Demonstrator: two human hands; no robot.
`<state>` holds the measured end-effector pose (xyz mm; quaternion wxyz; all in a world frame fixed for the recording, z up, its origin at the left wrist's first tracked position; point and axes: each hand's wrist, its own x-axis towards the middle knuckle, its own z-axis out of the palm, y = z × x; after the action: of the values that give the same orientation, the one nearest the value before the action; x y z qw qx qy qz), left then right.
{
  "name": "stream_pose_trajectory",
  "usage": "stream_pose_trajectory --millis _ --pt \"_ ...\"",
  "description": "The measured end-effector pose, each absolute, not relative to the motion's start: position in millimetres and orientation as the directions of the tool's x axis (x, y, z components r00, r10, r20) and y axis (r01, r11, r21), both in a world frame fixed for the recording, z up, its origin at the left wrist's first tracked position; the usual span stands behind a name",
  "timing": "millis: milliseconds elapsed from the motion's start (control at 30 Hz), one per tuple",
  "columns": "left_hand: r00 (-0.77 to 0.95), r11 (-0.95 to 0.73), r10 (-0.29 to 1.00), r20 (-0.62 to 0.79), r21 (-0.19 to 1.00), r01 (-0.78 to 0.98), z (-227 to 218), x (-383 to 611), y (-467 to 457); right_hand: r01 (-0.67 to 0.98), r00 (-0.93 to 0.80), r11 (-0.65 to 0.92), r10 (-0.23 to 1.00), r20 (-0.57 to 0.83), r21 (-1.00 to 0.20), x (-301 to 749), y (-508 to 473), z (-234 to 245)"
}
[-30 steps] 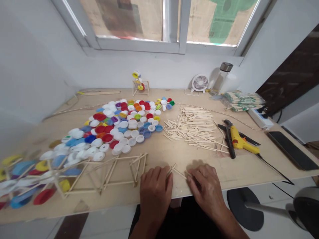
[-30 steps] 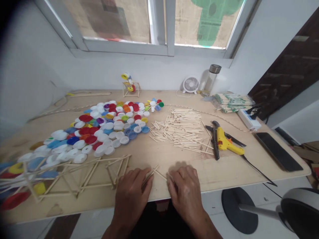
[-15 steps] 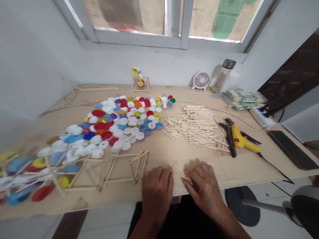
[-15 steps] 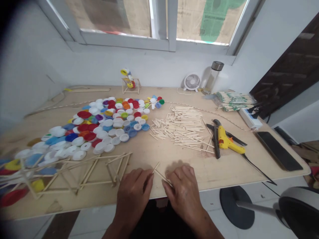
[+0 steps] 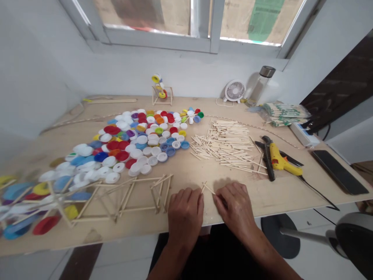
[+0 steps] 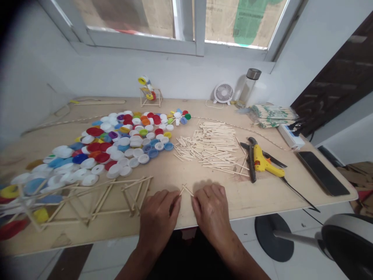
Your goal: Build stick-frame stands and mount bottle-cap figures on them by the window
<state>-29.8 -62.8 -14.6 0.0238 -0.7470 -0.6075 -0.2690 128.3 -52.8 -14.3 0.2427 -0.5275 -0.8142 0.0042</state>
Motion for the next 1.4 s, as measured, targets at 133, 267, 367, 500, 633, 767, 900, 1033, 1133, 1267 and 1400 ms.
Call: stream_pose_trajectory --millis 133,267,367,500,633,767,900,1033,1133,1267,1400 --pt "0.119 -0.262 0.898 0.424 0.298 0.918 -15.1 -30.4 -63.4 0.862 -0.311 0.433 0.861 0.402 -0.263 127.7 -52.5 -15.7" --pt "0.125 -0.271 0.895 0.429 0.298 0.915 -15.5 -30.5 -62.9 0.865 -0.307 0.426 0.867 0.392 -0.266 127.9 -52.2 -16.1" --pt "0.114 -0.267 0.901 0.418 0.329 0.906 -15.6 -31.5 -63.5 0.862 -0.302 0.419 0.877 0.374 -0.284 128.5 -52.7 -15.4" --pt "0.092 -0.279 0.908 0.409 0.426 0.861 -14.3 -37.0 -68.9 0.84 -0.285 0.422 0.878 0.386 -0.341 130.1 -53.1 -13.4" --pt "0.051 -0.295 0.91 0.412 0.555 0.778 -13.9 -47.1 -80.9 0.777 -0.269 0.427 0.889 0.371 -0.463 138.4 -52.1 -10.5" --pt "-0.009 -0.242 0.933 0.359 0.647 0.723 -16.5 -56.7 -94.3 0.752 -0.237 0.395 0.909 0.343 -0.528 153.0 -51.8 -9.7" --pt "-0.011 -0.228 0.94 0.342 0.651 0.724 -19.1 -60.0 -100.5 0.75 -0.225 0.381 0.915 0.334 -0.54 160.6 -53.4 -11.0" --pt "0.006 -0.253 0.928 0.372 0.619 0.744 -19.3 -58.9 -99.7 0.745 -0.214 0.377 0.917 0.337 -0.55 160.4 -55.1 -12.4" --pt "0.046 -0.286 0.919 0.393 0.581 0.762 -17.9 -58.0 -99.8 0.74 -0.215 0.382 0.914 0.344 -0.554 160.0 -55.8 -12.6" --pt "0.078 -0.318 0.901 0.427 0.527 0.788 -16.9 -58.1 -102.7 0.729 -0.228 0.403 0.905 0.358 -0.554 156.7 -56.9 -11.7" --pt "0.098 -0.336 0.888 0.45 0.486 0.807 -17.3 -58.0 -103.7 0.705 -0.265 0.45 0.884 0.385 -0.548 148.4 -57.6 -10.4"
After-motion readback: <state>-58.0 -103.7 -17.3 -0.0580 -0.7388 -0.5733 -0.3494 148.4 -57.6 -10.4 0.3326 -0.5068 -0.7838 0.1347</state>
